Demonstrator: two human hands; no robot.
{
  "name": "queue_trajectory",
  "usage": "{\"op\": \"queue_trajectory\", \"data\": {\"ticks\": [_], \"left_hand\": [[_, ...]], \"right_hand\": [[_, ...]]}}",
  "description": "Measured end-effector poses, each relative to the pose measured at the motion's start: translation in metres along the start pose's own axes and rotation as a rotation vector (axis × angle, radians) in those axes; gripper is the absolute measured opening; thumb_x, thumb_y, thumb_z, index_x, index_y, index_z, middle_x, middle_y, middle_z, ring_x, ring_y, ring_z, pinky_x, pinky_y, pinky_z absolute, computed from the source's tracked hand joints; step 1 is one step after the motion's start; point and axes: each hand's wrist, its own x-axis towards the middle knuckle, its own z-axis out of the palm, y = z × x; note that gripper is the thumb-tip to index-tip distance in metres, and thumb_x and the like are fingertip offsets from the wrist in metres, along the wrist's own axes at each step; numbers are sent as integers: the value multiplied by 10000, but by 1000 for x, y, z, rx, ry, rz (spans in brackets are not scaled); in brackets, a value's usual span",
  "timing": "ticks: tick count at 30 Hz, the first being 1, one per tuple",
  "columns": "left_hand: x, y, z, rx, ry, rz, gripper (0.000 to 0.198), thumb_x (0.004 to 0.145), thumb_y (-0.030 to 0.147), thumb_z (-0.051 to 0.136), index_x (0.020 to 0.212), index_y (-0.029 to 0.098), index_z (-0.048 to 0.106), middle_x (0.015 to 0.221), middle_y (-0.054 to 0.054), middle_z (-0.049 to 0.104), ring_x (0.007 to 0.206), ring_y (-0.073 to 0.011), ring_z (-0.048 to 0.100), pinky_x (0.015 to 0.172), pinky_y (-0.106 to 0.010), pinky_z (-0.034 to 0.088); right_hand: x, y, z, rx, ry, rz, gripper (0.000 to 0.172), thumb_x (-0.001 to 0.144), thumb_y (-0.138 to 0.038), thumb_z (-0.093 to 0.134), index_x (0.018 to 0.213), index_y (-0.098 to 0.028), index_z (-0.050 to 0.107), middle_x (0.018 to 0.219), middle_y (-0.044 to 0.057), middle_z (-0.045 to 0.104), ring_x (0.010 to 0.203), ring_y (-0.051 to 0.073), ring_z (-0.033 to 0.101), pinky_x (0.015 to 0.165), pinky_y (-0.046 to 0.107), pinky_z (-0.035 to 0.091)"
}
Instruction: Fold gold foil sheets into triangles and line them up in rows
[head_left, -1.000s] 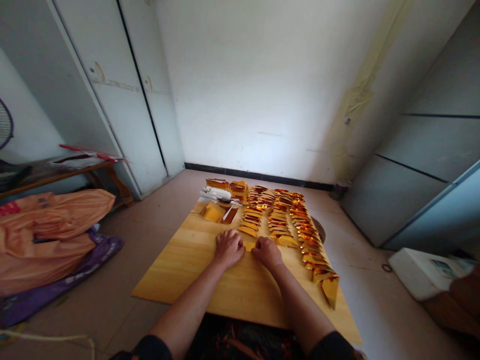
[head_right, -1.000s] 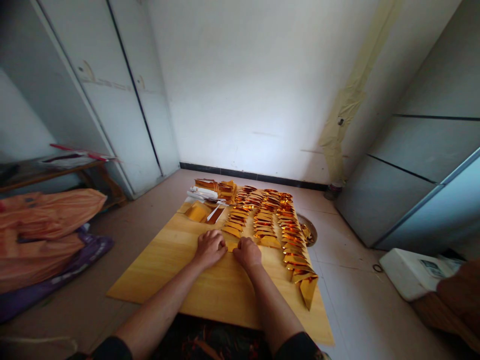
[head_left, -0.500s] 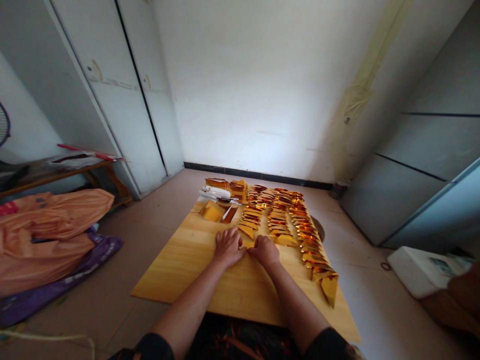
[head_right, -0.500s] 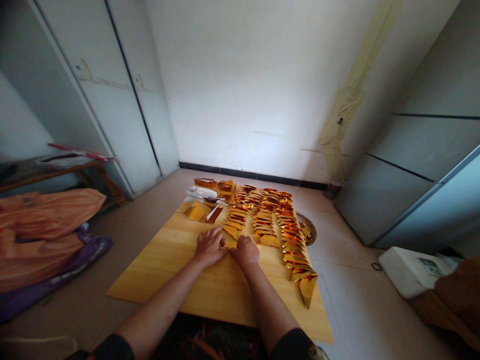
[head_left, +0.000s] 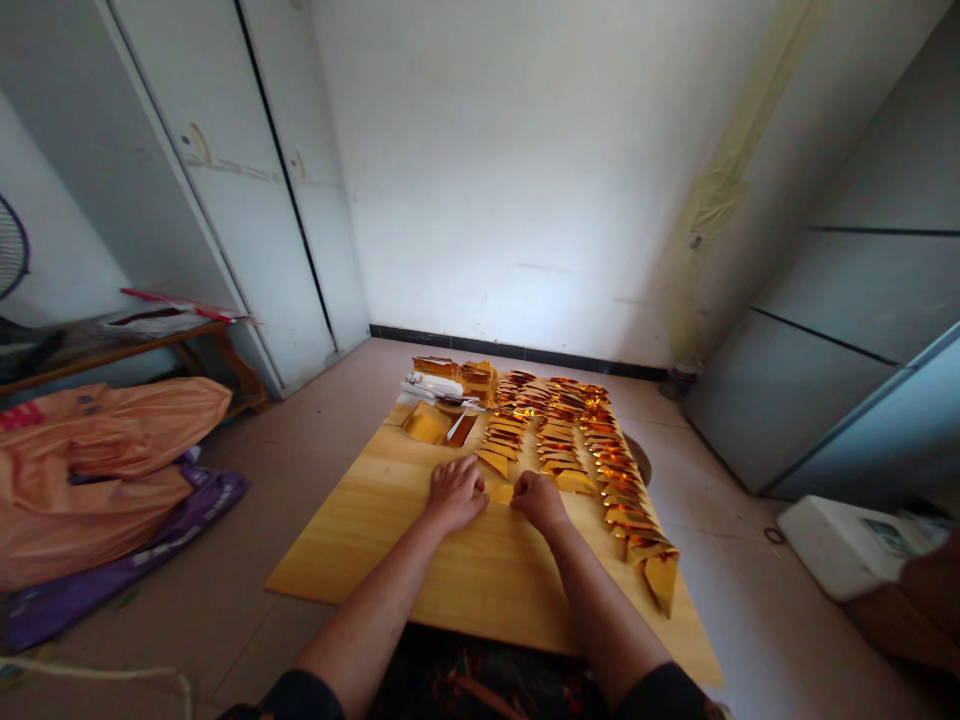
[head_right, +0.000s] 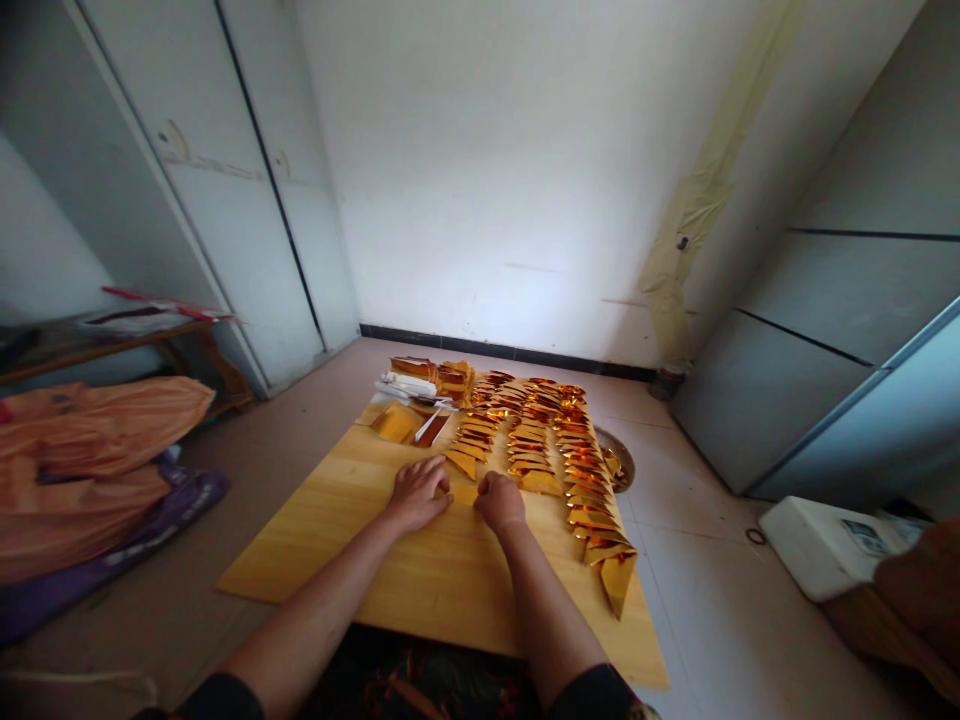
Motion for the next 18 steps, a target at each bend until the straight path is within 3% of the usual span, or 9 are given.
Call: {"op": "queue_trajectory", "data": {"ticks": [10,18], "left_hand": [[0,-3,-5,-38,-62,5,179,786,178,487,921,257,574,1432,-12,421,1328,-227,350,1065,-477,256],[-2,-3,-3,-54,-20,9,190,782,144,474,893,261,575,1409,10,444,1310,-207,368,1064,-477,257]], "right_hand": [[1,14,0,29,14,-29,225,610,24,555,677,-177,632,700,5,659,654,117,568,572,170,353],[-5,24,-8,37,47,-17,272,623,43,497,695,-178,639,701,-1,663,649,113,573,589,174,352]]}}
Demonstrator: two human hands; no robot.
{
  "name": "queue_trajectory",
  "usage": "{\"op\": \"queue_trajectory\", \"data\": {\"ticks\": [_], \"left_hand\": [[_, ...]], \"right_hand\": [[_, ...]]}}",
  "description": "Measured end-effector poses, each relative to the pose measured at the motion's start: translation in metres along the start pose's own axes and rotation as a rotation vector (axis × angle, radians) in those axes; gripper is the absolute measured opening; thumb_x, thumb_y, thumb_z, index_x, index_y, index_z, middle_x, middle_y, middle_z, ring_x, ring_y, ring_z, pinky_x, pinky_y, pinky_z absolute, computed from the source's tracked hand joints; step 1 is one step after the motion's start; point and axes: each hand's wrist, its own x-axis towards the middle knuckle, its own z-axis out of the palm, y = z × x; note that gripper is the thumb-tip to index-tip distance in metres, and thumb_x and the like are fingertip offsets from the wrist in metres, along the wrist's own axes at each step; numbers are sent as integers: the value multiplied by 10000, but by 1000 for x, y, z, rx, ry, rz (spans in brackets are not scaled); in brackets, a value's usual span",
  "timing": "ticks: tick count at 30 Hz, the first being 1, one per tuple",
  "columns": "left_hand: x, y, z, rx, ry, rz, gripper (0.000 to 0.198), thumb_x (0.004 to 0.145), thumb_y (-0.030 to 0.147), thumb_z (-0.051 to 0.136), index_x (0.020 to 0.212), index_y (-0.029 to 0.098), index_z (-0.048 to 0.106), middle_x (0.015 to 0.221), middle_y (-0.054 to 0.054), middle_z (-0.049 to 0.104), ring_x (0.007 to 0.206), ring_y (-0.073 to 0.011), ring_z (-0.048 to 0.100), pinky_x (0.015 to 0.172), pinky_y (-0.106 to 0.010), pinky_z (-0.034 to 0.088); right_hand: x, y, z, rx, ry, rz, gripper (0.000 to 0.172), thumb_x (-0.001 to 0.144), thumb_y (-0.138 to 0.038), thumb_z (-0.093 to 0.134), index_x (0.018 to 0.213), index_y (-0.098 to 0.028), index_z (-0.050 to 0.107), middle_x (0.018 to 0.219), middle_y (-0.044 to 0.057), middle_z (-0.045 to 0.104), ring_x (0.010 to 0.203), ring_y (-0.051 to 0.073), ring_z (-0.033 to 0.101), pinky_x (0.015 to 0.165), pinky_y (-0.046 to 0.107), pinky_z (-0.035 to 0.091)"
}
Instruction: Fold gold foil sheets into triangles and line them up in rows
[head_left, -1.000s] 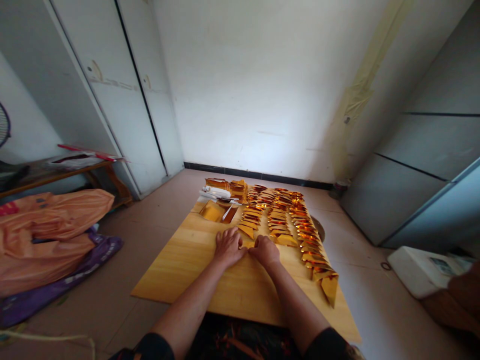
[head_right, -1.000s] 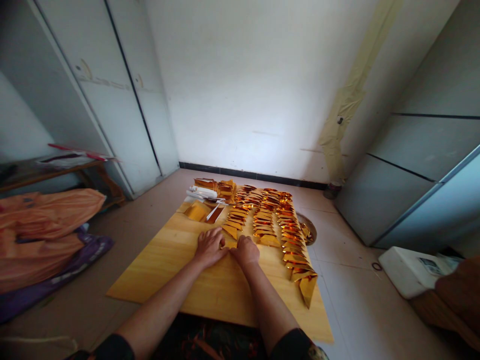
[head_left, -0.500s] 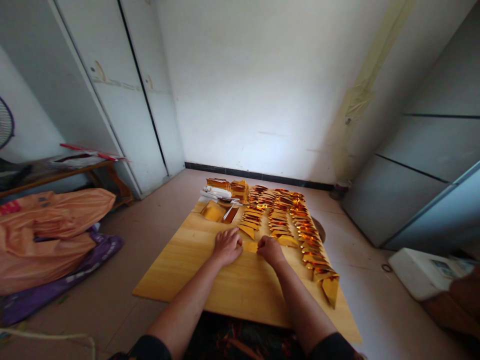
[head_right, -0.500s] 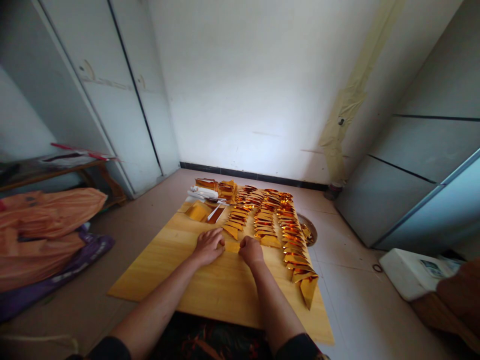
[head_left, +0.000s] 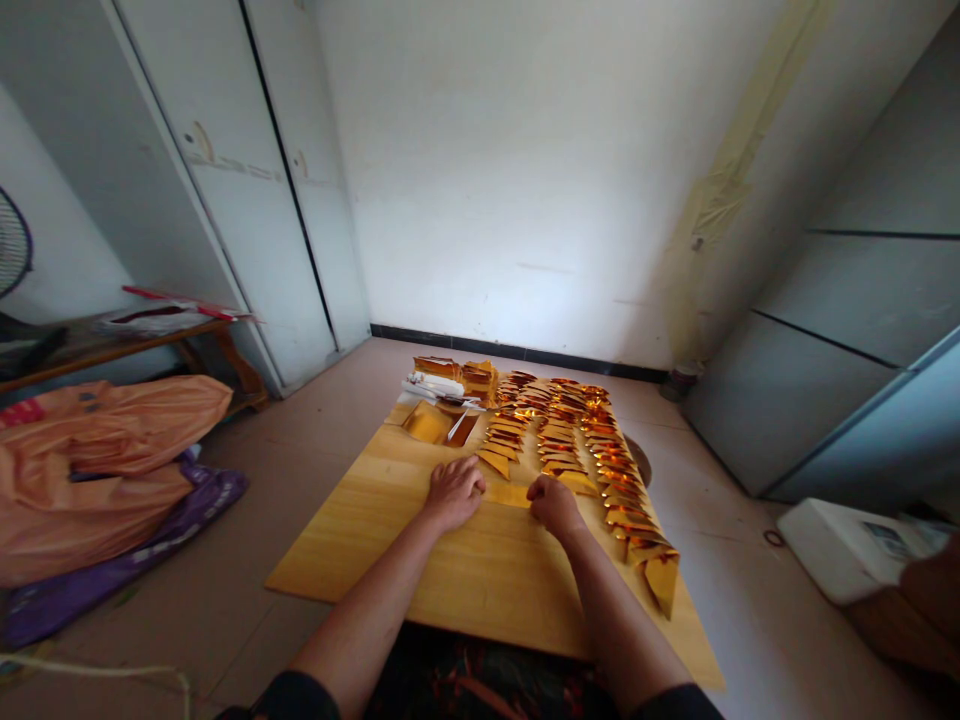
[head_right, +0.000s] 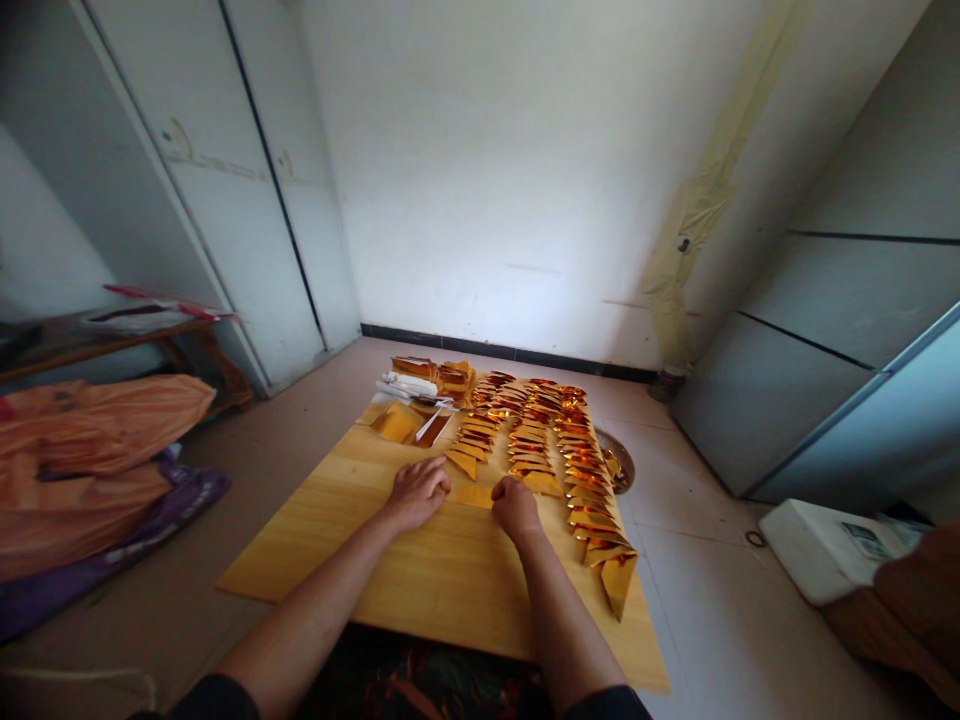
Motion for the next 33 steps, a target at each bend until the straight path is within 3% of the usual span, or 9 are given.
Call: {"op": "queue_trajectory", "data": {"ticks": [9,13,18,22,28,33], "left_hand": [[0,3,4,0,107,20,91,792,323,588,841,245,581,1345,-23,504,1242,-241,439,1020,-483,292],[-3,3,7,-2,147,46,104,772,308,627,829,241,571,1320,-27,521,1225,-246,450,1011,-485,292],[-6,3,9,-9,186,62,205,768,284,627,955,246,550,1280,-44,548,1218,-249,449,1026,-489,274],[-6,2,8,-15,196,106,339,761,285,629,1086,269,535,1249,-34,565,1202,-243,450,1020,-453,293],[-6,1,8,-57,235,174,275,732,223,634,998,256,574,1225,-33,568,1194,-235,452,1004,-405,340],[-6,2,8,-106,280,213,260,710,169,623,956,238,572,1207,-47,562,1183,-228,461,1007,-381,368]], "right_hand": [[-8,6,2,-59,173,-11,194,780,-84,467,735,-182,628,719,27,660,665,135,586,587,206,356],[-18,3,6,-53,212,-60,217,782,-125,469,931,-178,619,812,26,652,713,138,595,623,207,384],[-25,-9,9,-203,149,-62,426,795,-279,532,1214,-197,534,1129,85,585,825,168,622,662,237,403],[-24,-9,11,-267,120,-62,381,793,-267,542,1170,-223,565,1117,76,569,798,158,622,635,236,385],[-28,-1,16,-218,241,-181,182,821,-212,519,982,-221,604,992,22,560,650,87,548,562,203,338],[-30,-3,19,-219,301,-241,125,827,-181,510,924,-200,586,1023,28,551,617,73,512,521,192,319]]}}
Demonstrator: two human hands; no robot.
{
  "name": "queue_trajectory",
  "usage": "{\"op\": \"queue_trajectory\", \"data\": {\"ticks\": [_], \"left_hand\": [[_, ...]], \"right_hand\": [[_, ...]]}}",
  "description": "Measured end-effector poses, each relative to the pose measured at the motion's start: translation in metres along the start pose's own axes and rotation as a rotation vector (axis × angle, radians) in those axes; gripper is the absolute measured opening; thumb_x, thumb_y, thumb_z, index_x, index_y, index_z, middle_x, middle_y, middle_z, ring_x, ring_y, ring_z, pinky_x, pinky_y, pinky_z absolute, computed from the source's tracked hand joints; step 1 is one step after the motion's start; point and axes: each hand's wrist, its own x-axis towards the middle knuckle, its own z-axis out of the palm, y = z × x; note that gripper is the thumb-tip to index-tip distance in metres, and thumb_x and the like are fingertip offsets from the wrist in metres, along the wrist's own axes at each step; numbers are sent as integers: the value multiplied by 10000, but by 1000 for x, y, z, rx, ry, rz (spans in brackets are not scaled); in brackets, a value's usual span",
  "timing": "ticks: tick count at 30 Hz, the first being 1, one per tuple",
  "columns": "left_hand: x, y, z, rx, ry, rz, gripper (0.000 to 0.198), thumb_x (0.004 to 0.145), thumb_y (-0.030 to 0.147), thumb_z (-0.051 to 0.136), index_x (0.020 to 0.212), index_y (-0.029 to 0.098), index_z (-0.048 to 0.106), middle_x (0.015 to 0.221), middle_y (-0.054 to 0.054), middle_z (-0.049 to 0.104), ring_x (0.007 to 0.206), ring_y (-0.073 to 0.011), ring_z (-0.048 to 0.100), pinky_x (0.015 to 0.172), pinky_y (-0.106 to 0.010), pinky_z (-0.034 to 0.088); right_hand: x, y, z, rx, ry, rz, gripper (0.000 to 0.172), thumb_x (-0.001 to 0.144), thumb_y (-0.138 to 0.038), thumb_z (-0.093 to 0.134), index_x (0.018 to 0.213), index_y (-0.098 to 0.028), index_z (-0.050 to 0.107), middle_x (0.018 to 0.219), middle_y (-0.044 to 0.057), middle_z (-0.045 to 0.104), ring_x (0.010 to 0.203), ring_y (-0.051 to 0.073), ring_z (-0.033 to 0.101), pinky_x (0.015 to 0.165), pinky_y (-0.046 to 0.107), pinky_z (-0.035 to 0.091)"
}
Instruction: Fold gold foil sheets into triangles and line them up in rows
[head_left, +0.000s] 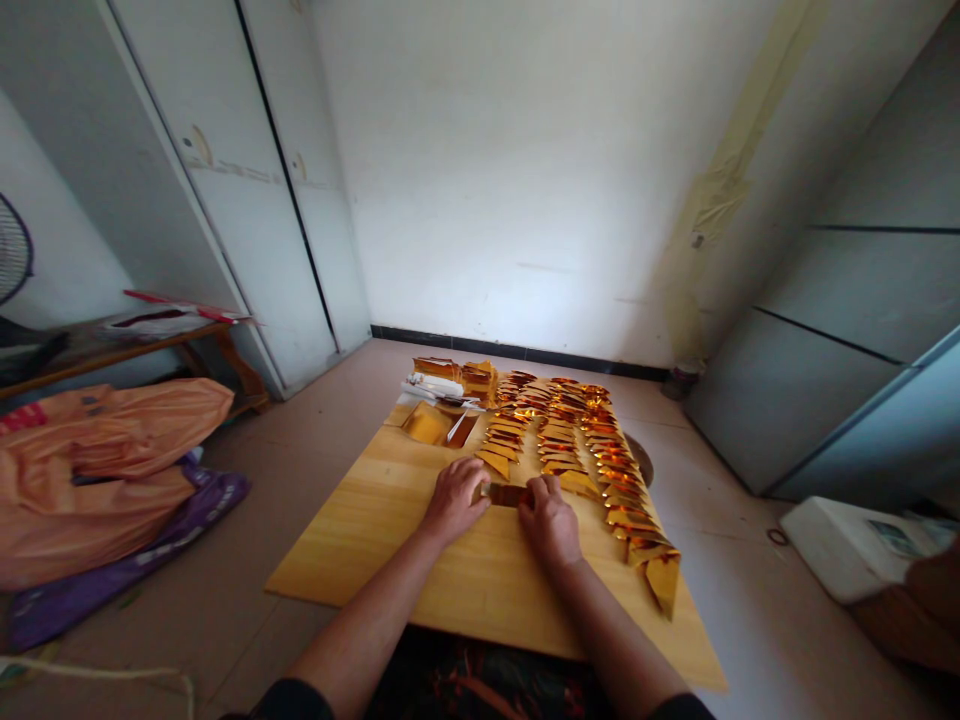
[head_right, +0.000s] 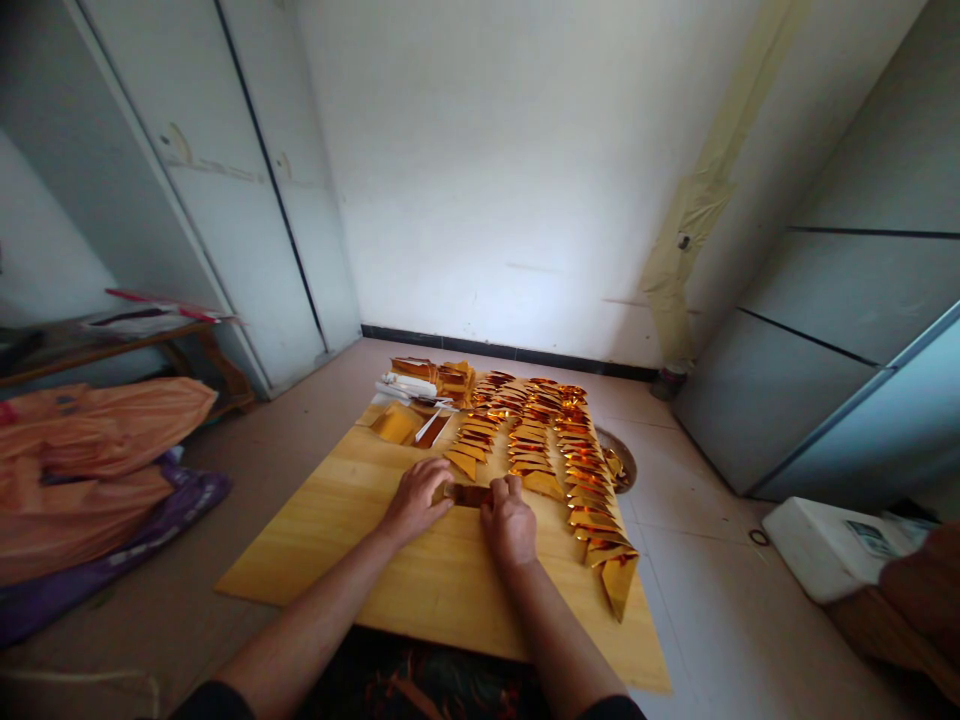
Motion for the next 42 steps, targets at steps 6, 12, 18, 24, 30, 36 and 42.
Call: {"op": "queue_trajectory", "data": {"ticks": [6,12,18,24,30,36,42], "left_hand": [[0,1,-1,-47,27,42,194,691,112,597,852,217,568,1186,-58,567,1156,-224,474,997,-378,391],[-2,0,0,-34,-14,68,134,712,102,574,754,220,621,1237,-38,558,1188,-237,452,1003,-404,389],[-2,0,0,3,-17,60,86,729,236,629,801,230,676,1208,-44,580,1163,-249,471,1002,-416,394],[1,5,-6,0,-7,34,306,911,298,419,809,210,695,1116,-55,626,1076,-214,519,971,-383,416],[-1,4,-5,10,-27,16,108,783,259,588,776,226,691,1134,-36,622,1104,-231,504,942,-392,417],[-3,4,-4,14,-49,14,111,690,181,619,765,244,673,1124,-16,613,1094,-234,496,922,-397,405],[-5,5,-5,52,-43,-4,157,671,144,621,772,254,668,1069,-13,615,1057,-222,492,905,-392,382]], "right_hand": [[-2,0,2,-23,16,-48,115,838,-159,488,899,-185,581,1058,34,559,590,65,500,499,188,313],[-5,3,3,-42,46,-134,162,863,-174,476,880,-208,633,1072,50,540,742,108,538,522,193,335],[-5,2,-1,-96,15,-134,159,835,-170,504,850,-214,655,938,49,542,819,147,524,576,212,362],[-6,0,-9,-122,63,-181,114,802,-209,548,783,-205,661,906,64,536,844,186,486,706,269,373],[-8,-4,-12,-127,72,-368,196,873,-313,520,771,-211,652,836,52,582,829,191,469,752,319,299],[-9,-3,-6,-45,-31,-410,78,808,-269,589,797,-202,628,897,35,615,868,181,485,774,305,281],[-7,2,-13,47,-129,-353,62,786,-202,582,831,-205,625,934,26,631,895,179,508,772,283,303]]}}
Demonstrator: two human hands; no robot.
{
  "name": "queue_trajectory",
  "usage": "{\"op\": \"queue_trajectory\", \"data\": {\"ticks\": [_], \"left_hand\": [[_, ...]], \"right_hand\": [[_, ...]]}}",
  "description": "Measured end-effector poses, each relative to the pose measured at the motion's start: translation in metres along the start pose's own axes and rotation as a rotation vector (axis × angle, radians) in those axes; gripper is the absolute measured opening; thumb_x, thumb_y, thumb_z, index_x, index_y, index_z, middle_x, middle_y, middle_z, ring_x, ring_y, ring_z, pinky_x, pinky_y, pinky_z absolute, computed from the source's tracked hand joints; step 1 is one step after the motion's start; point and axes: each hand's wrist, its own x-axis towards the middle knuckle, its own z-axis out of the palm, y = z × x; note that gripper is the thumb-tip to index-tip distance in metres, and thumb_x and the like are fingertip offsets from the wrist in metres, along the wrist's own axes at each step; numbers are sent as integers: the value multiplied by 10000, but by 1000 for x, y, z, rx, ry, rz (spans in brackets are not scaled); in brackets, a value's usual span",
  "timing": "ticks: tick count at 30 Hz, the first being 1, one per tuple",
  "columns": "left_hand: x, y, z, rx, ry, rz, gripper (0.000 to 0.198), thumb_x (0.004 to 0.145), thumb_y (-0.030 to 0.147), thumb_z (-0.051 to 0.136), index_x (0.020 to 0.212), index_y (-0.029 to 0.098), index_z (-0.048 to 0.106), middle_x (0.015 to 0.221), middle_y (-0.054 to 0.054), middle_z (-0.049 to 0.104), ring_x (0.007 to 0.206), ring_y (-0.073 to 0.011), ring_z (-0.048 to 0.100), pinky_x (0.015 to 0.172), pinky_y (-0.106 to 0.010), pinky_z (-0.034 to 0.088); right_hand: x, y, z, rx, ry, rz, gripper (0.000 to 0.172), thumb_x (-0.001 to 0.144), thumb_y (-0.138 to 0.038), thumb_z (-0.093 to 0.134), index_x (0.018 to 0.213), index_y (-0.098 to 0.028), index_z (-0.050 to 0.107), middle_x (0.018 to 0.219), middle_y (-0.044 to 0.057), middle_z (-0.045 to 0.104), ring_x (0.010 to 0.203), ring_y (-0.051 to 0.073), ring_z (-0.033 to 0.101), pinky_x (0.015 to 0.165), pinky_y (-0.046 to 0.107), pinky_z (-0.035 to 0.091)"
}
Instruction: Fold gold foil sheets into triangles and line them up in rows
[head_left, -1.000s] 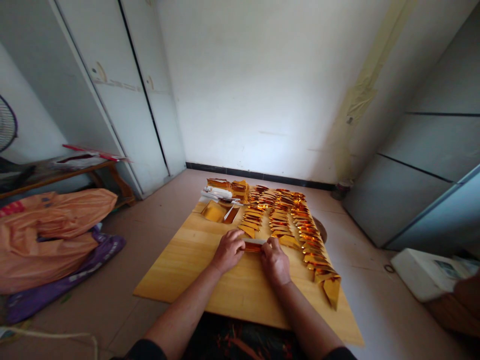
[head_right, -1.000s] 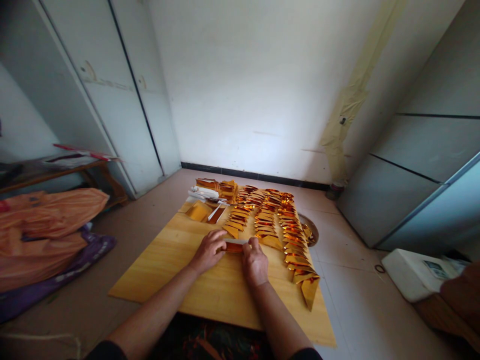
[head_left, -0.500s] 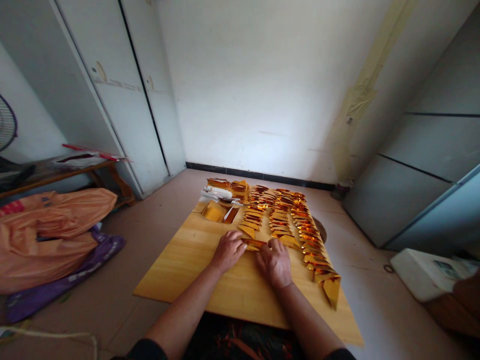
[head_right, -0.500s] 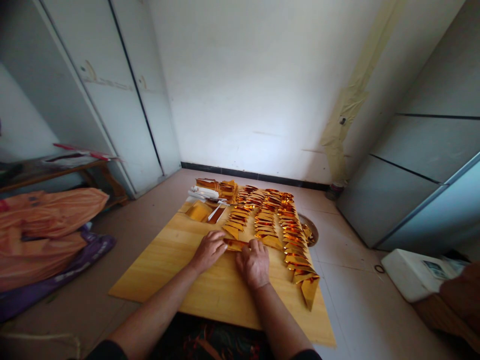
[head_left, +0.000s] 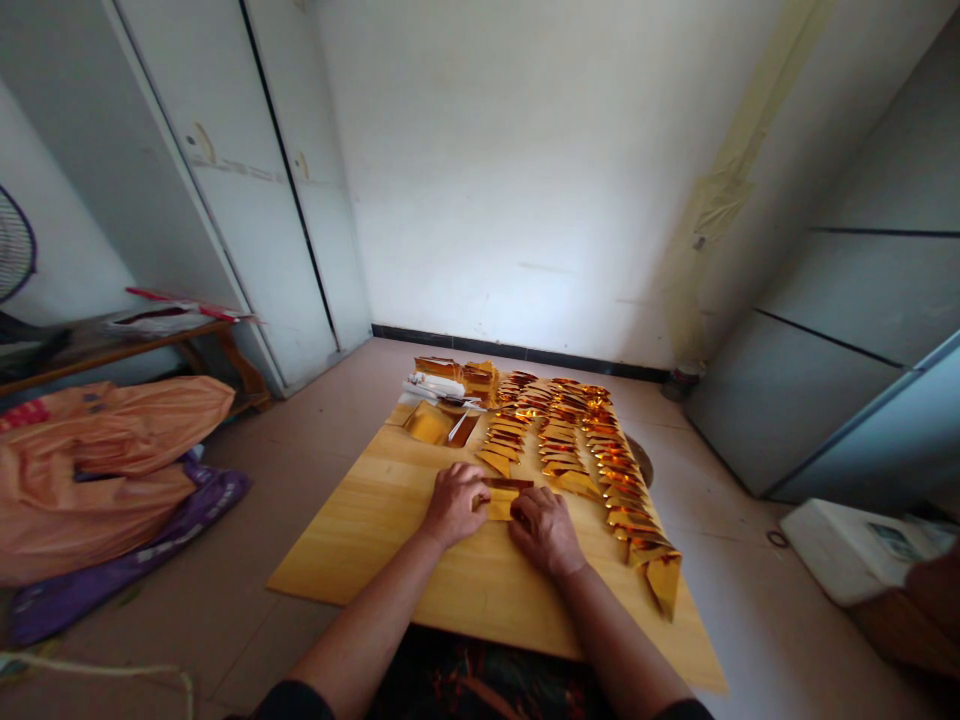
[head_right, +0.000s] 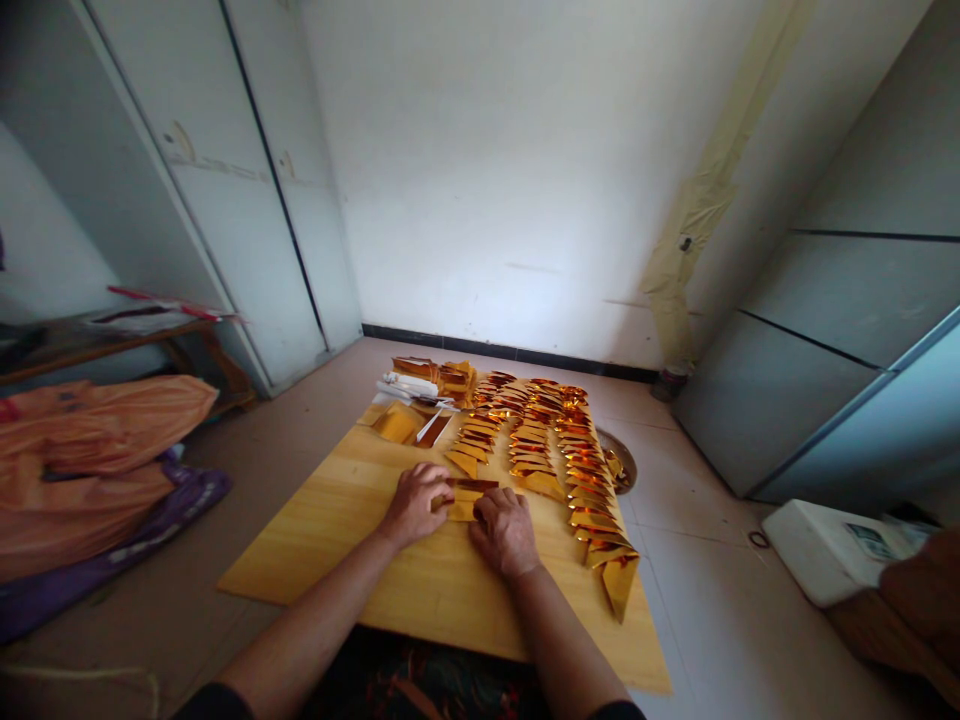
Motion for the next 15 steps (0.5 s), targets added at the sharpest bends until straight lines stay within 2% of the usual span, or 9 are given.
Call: {"op": "queue_trajectory", "data": {"ticks": [4,7,10,12,15], "left_hand": [[-2,2,-3,23,15,0,144,684,152,616,759,261,672,1108,-14,598,1082,-230,472,921,-411,352],[-2,5,-6,19,10,10,70,709,271,653,775,257,669,1155,-20,577,1105,-247,457,936,-434,337],[-2,6,-8,11,-8,18,206,669,408,710,800,254,665,1160,-26,571,1108,-263,453,940,-449,330],[-2,6,-8,18,-8,15,225,642,400,733,802,256,667,1147,-25,577,1107,-263,453,941,-448,325],[-2,6,-7,33,11,18,164,646,317,728,792,259,680,1094,-23,595,1077,-248,469,925,-436,326]], "right_hand": [[-3,11,-3,83,-32,-45,128,804,-183,561,906,-208,633,972,38,640,912,181,523,809,291,335],[-5,19,-1,121,-25,-64,205,799,-192,574,994,-209,633,1068,59,631,981,202,524,857,316,357],[-5,25,2,139,-2,-59,304,773,-171,602,1074,-201,621,1149,78,612,1043,218,515,887,332,373],[-5,26,3,139,17,-64,285,782,-157,599,1062,-202,631,1128,74,623,1028,210,524,885,325,381],[-4,26,5,134,50,-107,169,854,-194,559,982,-220,664,1040,55,644,969,186,540,862,307,384]]}}
